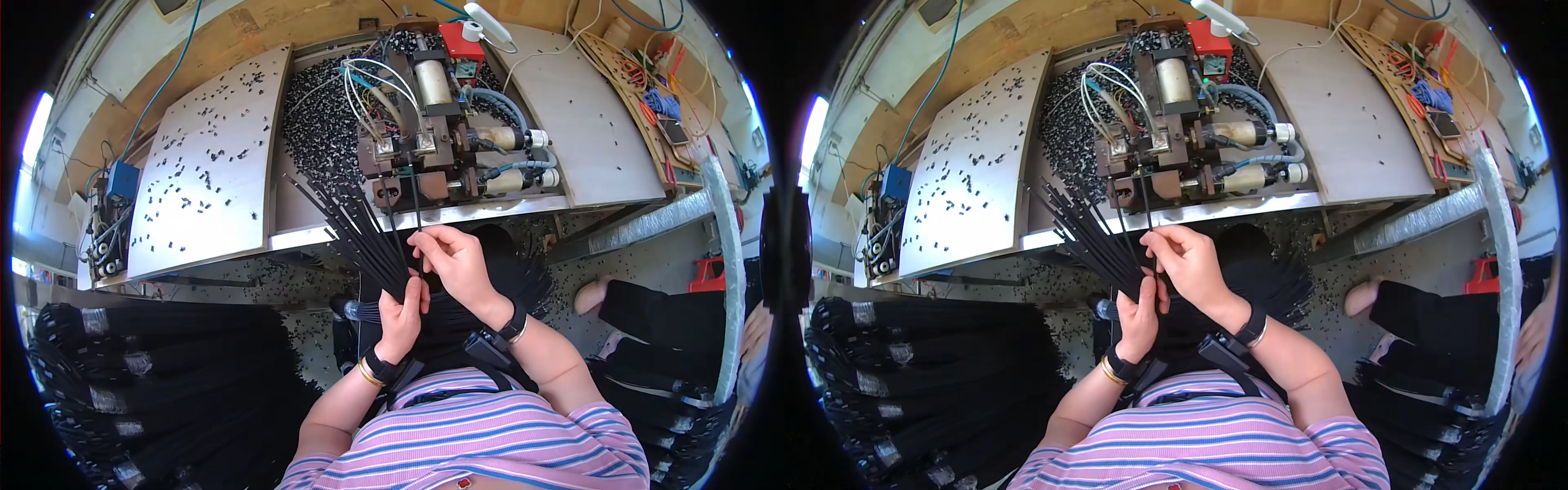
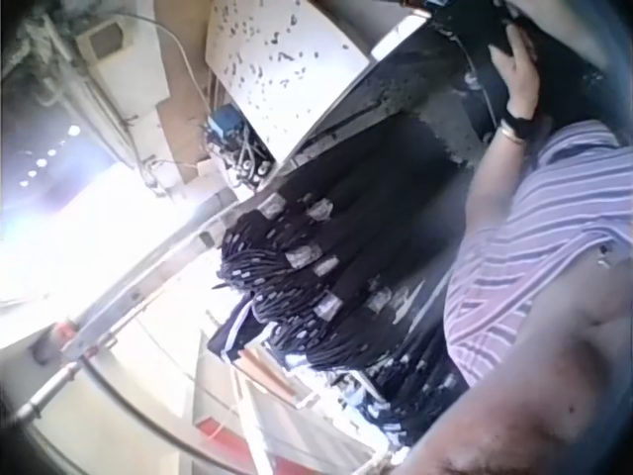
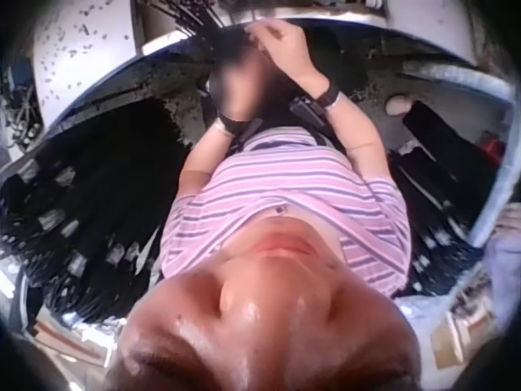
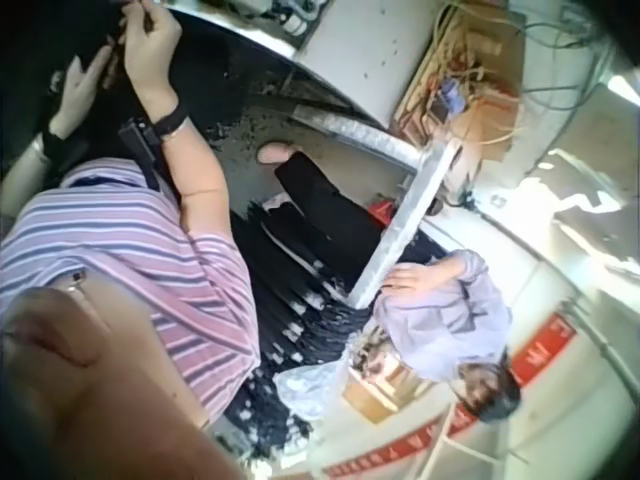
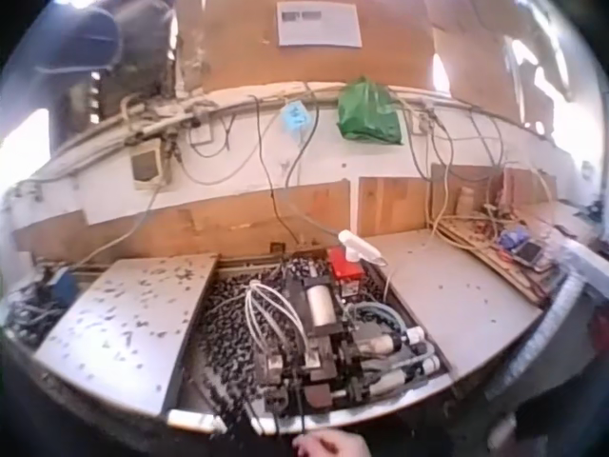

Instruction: The person feeds bundles of black plastic strips into a processing machine by hand.

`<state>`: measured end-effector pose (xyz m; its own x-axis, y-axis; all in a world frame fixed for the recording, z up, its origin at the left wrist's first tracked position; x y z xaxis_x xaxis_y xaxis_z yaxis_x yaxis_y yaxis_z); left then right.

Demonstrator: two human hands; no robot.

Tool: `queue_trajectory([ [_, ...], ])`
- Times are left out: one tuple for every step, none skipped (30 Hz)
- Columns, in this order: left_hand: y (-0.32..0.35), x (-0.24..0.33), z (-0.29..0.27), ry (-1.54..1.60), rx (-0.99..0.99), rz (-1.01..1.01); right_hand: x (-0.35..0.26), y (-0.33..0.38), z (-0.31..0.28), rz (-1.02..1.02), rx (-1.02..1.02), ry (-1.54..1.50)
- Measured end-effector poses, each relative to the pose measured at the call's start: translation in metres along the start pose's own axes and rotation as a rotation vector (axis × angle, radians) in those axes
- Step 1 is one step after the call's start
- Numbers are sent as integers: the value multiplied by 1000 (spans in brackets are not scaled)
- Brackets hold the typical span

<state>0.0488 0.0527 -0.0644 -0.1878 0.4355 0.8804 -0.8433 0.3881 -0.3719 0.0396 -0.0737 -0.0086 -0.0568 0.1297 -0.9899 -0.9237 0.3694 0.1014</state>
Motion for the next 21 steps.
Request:
queue_trajectory([
  [0, -3, 1, -2, 6, 12, 2, -2, -3, 24, -6, 5],
  [0, -7, 2, -3, 11, 25, 4, -3, -6, 18, -4, 3],
  [1, -11, 2, -3, 6, 30, 7, -4, -8, 40, -19, -29],
  [3, -10, 4, -6, 2, 38, 7, -2, -9, 69, -35, -62],
  [6, -10, 5, -10, -1, 44, 7, 0, -10, 100, -50, -96],
  [8, -10, 6, -14, -3, 50, 7, 2, -11, 103, -47, -99],
  [11, -9, 6, -15, -5, 43, 7, 4, -11, 117, -58, -110],
  [12, -9, 6, -22, -9, 42, 7, 6, -11, 132, -68, -120],
  [11, -4, 6, -27, -18, 42, 4, 6, -9, 144, -75, -132],
  [9, -1, 6, -33, -26, 41, 2, 6, -8, 149, -67, -137],
  [7, 2, 5, -32, -31, 31, 1, 6, -6, 149, -61, -131],
  [6, 5, 3, -33, -38, 19, 0, 6, -4, 148, -56, -126],
  [4, 7, 2, -34, -44, 7, -2, 6, -3, 148, -51, -120],
  [3, 8, 1, -35, -46, 0, -2, 5, -2, 152, -49, -121],
  [2, 9, 0, -35, -46, -4, -3, 4, -1, 155, -42, -123],
  [0, 10, 0, -32, -44, -9, -4, 3, 0, 158, -35, -124],
  [-1, 11, 0, -29, -42, -13, -5, 3, 0, 160, -27, -125],
  [-2, 12, 0, -25, -41, -17, -5, 3, 1, 163, -25, -125],
  [-2, 12, 0, -24, -40, -19, -5, 4, 1, 159, -31, -120],
  [-1, 11, 0, -20, -34, -25, -4, 4, 1, 155, -37, -114],
  [0, 10, 0, -15, -29, -31, -3, 5, 1, 151, -42, -107],
])
Point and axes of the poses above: each hand's wrist, its own y-axis away from the middle knuckle, its own z-axis out of the palm, x = y × z, the point moved 1 cm from there along -y, towards the middle knuckle, and after that the axes turned 14 degrees about z, right-handed, at the moved point
